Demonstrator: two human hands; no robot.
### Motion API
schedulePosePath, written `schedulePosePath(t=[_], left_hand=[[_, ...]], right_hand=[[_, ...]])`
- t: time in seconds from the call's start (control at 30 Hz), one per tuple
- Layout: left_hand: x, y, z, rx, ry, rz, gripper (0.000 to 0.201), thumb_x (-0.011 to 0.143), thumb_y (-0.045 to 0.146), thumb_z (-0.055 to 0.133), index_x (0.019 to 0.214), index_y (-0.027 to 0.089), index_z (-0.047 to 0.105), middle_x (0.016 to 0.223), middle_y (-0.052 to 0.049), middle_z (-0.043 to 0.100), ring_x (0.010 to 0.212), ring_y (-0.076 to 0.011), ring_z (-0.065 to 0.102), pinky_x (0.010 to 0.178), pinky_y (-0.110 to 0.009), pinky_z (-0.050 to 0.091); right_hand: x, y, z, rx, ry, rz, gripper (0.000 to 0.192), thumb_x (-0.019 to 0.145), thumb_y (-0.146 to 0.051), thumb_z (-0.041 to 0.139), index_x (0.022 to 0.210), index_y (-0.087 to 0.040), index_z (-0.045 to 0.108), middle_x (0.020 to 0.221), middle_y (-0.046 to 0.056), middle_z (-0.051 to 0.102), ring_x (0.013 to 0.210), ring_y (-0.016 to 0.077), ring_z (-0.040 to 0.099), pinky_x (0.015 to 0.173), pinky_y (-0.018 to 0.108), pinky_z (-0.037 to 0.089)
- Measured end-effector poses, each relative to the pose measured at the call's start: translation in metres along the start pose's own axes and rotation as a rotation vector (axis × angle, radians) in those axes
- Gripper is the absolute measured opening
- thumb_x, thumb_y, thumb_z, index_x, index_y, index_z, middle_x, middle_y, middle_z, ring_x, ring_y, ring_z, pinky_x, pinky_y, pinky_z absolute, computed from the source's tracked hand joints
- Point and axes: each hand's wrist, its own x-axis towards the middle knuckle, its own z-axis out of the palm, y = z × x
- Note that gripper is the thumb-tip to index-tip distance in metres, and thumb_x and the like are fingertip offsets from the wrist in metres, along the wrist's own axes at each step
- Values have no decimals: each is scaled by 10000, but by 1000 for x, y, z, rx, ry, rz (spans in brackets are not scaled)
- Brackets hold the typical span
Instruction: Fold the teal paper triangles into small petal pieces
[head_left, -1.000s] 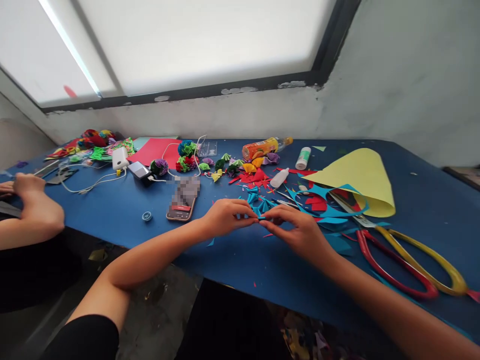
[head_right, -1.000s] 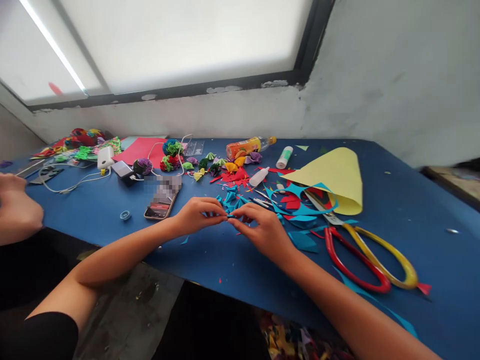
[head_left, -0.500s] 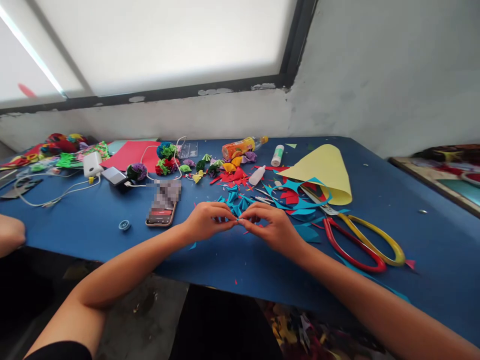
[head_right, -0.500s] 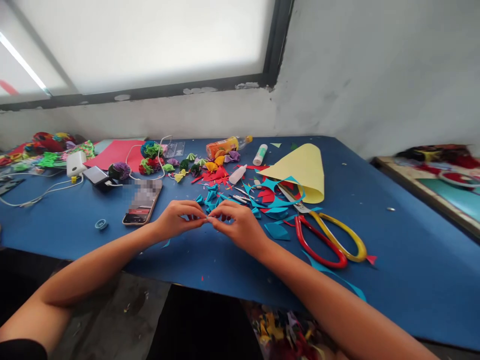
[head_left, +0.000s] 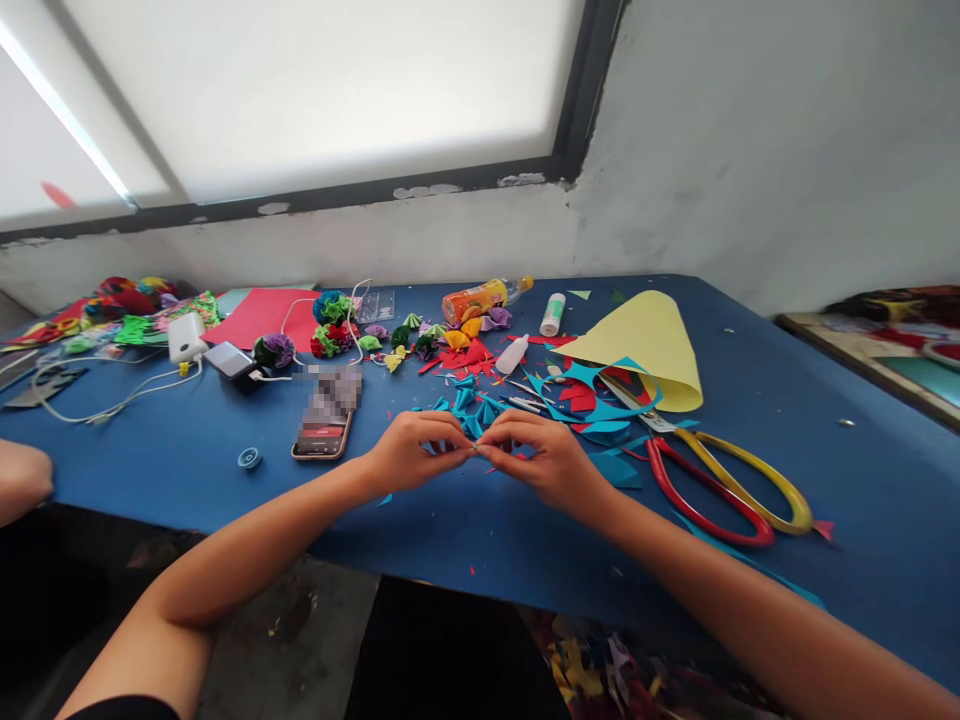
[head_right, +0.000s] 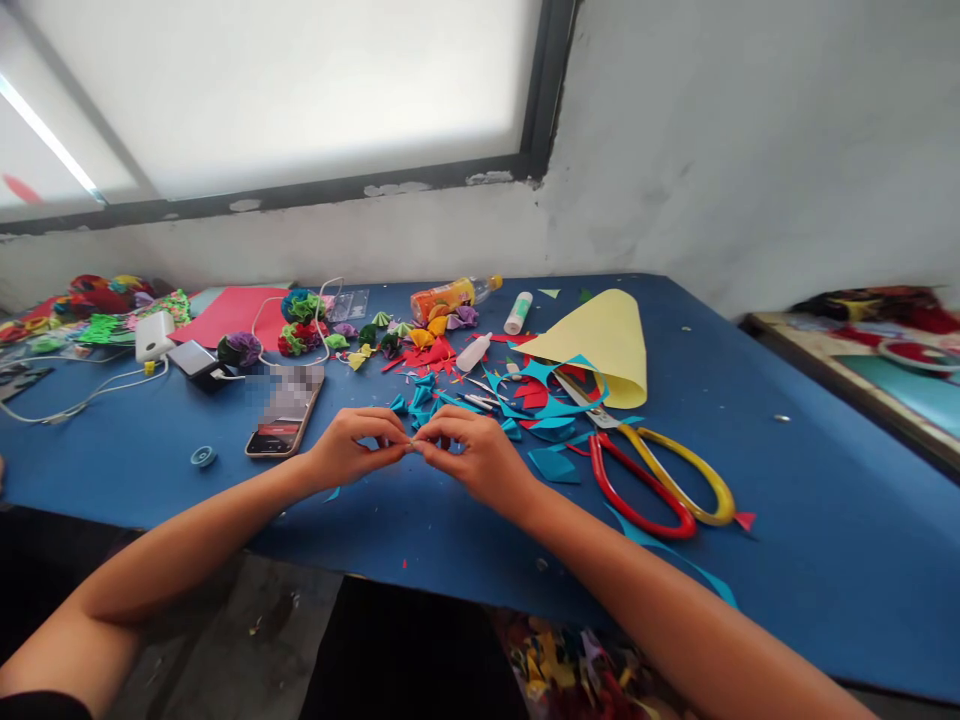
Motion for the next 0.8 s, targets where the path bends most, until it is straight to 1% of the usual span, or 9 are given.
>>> schedulePosePath(t=[0.13, 0.2, 0.27, 0.37, 0.47, 0.57, 0.67, 0.8], left_hand=[[1, -1, -1, -12, 81, 5, 248, 827, 324, 570, 731, 116, 665, 699, -55, 645, 557, -67, 555, 497, -150, 476], [2, -1, -2, -16, 127, 35, 224, 818, 308, 586, 732, 118, 668, 698, -50, 644, 557, -63, 556, 491, -141, 472], [2, -1, -3, -8, 146, 54, 207, 815, 300, 593, 742, 122, 672, 704, -48, 646, 567, -63, 562, 494, -139, 474], [3, -1, -5, 22, 109, 28, 222, 816, 326, 588, 767, 129, 678, 725, -53, 650, 590, -73, 576, 506, -147, 484], [3, -1, -7, 52, 36, 15, 222, 826, 328, 576, 843, 136, 685, 791, -70, 659, 633, -85, 592, 543, -166, 501], [3, -2, -8, 78, -4, 71, 204, 843, 295, 556, 898, 147, 686, 828, -76, 664, 685, -98, 603, 599, -190, 511], [3, -6, -8, 85, -36, 136, 194, 853, 270, 544, 925, 157, 684, 834, -72, 666, 713, -103, 607, 637, -203, 510], [2, -8, -8, 73, -76, 154, 193, 842, 259, 563, 955, 155, 681, 825, -70, 669, 711, -102, 609, 646, -203, 508]], right_hand=[[1, 4, -1, -37, 48, 18, 201, 843, -359, 575, 833, -183, 670, 762, 34, 591, 662, 132, 537, 595, 249, 432], [2, 6, -2, -38, 48, 39, 198, 839, -354, 577, 836, -181, 674, 769, 37, 591, 670, 135, 539, 594, 250, 429], [3, 7, -2, -35, 40, 62, 201, 837, -354, 574, 825, -179, 674, 758, 37, 586, 670, 138, 540, 589, 250, 428], [3, 8, -3, -54, 35, 72, 205, 840, -351, 562, 816, -178, 669, 751, 37, 586, 672, 142, 542, 588, 252, 431], [2, 8, -4, -129, 28, 30, 182, 846, -311, 546, 804, -175, 659, 754, 38, 590, 657, 139, 541, 604, 256, 438], [1, 9, -5, -242, 5, -39, 159, 854, -250, 513, 824, -174, 649, 778, 47, 596, 690, 150, 556, 640, 268, 443], [-1, 9, -5, -320, -17, -79, 159, 858, -208, 491, 830, -169, 642, 793, 56, 600, 727, 163, 562, 661, 273, 442], [-1, 10, -6, -375, -41, -107, 148, 852, -183, 502, 840, -152, 646, 790, 59, 594, 716, 162, 558, 650, 268, 439]])
